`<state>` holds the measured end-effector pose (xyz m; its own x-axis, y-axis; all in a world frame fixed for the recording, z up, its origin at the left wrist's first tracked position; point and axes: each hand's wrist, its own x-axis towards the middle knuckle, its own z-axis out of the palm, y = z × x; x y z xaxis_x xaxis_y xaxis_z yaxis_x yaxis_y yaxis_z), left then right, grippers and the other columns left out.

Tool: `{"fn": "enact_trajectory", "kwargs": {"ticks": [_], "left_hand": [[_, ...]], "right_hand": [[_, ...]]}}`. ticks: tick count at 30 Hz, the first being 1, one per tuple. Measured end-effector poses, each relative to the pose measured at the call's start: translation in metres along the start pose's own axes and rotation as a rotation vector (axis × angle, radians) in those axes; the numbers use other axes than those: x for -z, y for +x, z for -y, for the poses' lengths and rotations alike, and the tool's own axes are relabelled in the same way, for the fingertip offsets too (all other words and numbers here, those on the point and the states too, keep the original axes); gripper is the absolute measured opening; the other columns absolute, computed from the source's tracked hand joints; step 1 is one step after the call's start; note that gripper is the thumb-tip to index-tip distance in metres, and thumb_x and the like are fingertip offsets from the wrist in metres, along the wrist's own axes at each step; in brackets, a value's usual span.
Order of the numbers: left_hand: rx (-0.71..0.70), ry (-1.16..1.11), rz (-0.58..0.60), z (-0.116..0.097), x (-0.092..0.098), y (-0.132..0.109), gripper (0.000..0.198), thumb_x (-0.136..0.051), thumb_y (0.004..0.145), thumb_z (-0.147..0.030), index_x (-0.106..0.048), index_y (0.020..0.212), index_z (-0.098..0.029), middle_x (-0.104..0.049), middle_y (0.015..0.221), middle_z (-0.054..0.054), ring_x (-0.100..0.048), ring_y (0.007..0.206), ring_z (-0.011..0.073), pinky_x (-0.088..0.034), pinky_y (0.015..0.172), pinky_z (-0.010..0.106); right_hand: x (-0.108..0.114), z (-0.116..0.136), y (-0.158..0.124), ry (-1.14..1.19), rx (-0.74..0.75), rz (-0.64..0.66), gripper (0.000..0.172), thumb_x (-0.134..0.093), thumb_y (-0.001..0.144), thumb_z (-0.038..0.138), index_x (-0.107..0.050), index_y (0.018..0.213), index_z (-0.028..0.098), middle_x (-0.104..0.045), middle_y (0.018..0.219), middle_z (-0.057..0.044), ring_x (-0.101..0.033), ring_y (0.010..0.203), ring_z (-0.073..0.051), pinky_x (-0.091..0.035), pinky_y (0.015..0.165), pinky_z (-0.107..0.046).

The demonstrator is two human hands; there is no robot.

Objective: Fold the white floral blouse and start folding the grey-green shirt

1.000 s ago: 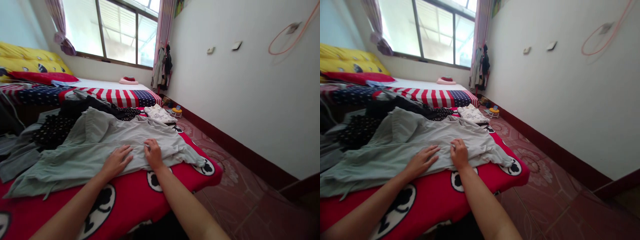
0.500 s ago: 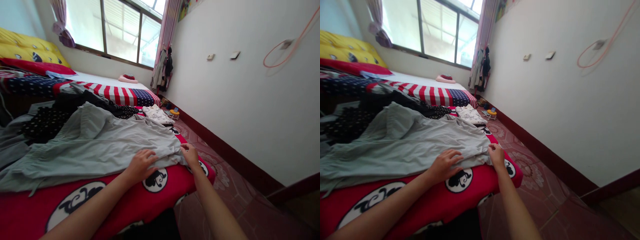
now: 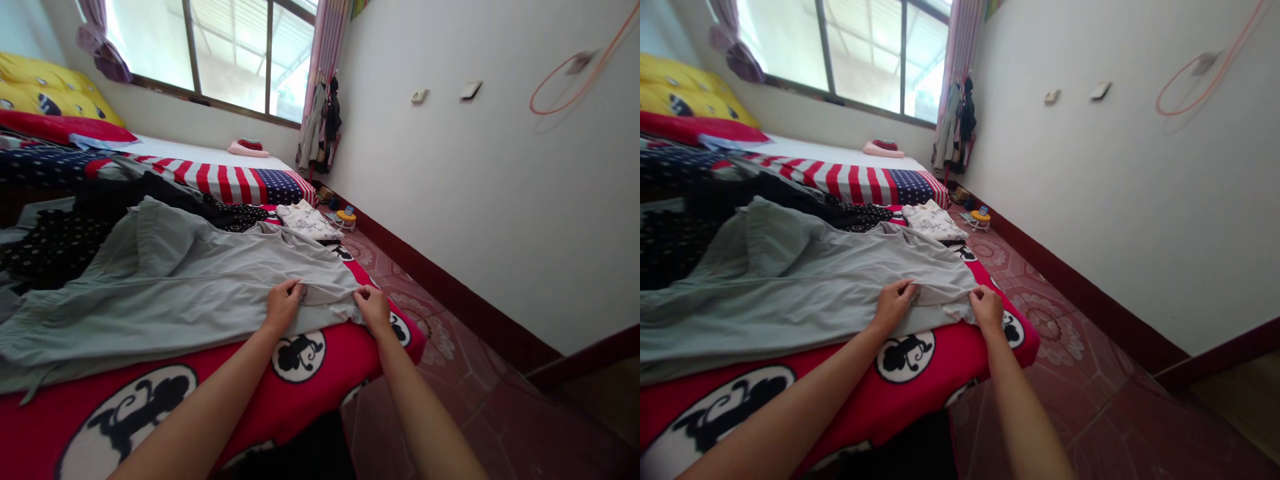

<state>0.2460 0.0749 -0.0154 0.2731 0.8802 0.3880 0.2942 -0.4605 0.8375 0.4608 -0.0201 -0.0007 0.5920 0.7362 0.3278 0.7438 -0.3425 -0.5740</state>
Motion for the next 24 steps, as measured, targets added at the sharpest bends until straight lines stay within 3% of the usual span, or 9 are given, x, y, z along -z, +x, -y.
{"fn": "enact_trajectory", "kwargs": {"ticks": [8, 12, 15, 17, 19, 21, 24], "left_hand": [[0.002, -0.189, -0.05, -0.001, 0.003, -0.004, 0.033, -0.052, 0.084, -0.037, -0.073, 0.097, -0.015, -0.075, 0.096, 0.005, -0.067, 0.092, 0.0214, -0.049, 0.083, 0.03], [-0.023, -0.203, -0.042, -0.005, 0.004, -0.007, 0.03, -0.052, 0.086, -0.037, -0.073, 0.092, -0.016, -0.075, 0.092, 0.005, -0.067, 0.087, 0.021, -0.049, 0.08, 0.03], [-0.044, -0.202, -0.051, -0.006, 0.004, -0.007, 0.03, -0.052, 0.087, -0.037, -0.072, 0.092, -0.016, -0.074, 0.091, 0.006, -0.066, 0.087, 0.0202, -0.049, 0.08, 0.029], [-0.072, -0.195, -0.064, -0.006, 0.004, -0.007, 0.031, -0.051, 0.088, -0.037, -0.072, 0.093, -0.015, -0.073, 0.089, 0.006, -0.065, 0.086, 0.0196, -0.048, 0.08, 0.029], [-0.107, -0.182, -0.081, -0.006, 0.005, -0.007, 0.031, -0.052, 0.088, -0.037, -0.073, 0.094, -0.015, -0.069, 0.085, 0.006, -0.063, 0.083, 0.0186, -0.047, 0.08, 0.029], [-0.172, -0.139, -0.106, -0.006, 0.007, -0.008, 0.029, -0.052, 0.089, -0.035, -0.072, 0.095, -0.016, -0.065, 0.082, 0.005, -0.06, 0.08, 0.0173, -0.047, 0.077, 0.028], [-0.309, -0.017, -0.125, -0.008, 0.011, -0.012, 0.022, -0.054, 0.088, -0.029, -0.071, 0.095, -0.018, -0.06, 0.082, 0.004, -0.058, 0.076, 0.0153, -0.046, 0.073, 0.026]], "right_hand": [[-0.003, 0.005, -0.006, -0.081, -0.011, -0.064, 0.014, -0.057, 0.076, 0.029, -0.069, 0.081, 0.023, -0.07, 0.08, -0.003, -0.062, 0.075, -0.02, -0.043, 0.065, -0.028], [0.005, 0.011, -0.001, 0.008, 0.259, -0.047, 0.031, -0.059, 0.069, 0.018, -0.068, 0.098, 0.022, -0.067, 0.104, -0.005, -0.061, 0.093, -0.02, -0.046, 0.083, -0.031], [0.008, 0.021, 0.004, 0.007, 0.418, 0.086, 0.046, -0.064, 0.067, 0.021, -0.064, 0.113, 0.022, -0.065, 0.114, -0.006, -0.058, 0.104, -0.022, -0.043, 0.091, -0.033], [0.006, 0.027, 0.007, -0.04, 0.399, 0.177, 0.04, -0.067, 0.067, 0.026, -0.066, 0.107, 0.022, -0.069, 0.103, -0.004, -0.061, 0.094, -0.021, -0.044, 0.083, -0.031], [0.001, 0.033, 0.009, -0.088, 0.331, 0.19, 0.022, -0.067, 0.069, 0.031, -0.069, 0.089, 0.023, -0.07, 0.085, -0.002, -0.062, 0.081, -0.02, -0.043, 0.07, -0.027], [-0.005, 0.036, 0.01, -0.127, 0.27, 0.115, 0.011, -0.064, 0.072, 0.033, -0.066, 0.076, 0.023, -0.068, 0.073, 0.0, -0.061, 0.071, -0.018, -0.037, 0.062, -0.026], [-0.016, 0.039, 0.011, -0.175, 0.246, -0.037, 0.005, -0.059, 0.073, 0.026, -0.062, 0.075, 0.023, -0.065, 0.07, 0.0, -0.058, 0.068, -0.017, -0.033, 0.059, -0.025]]}}
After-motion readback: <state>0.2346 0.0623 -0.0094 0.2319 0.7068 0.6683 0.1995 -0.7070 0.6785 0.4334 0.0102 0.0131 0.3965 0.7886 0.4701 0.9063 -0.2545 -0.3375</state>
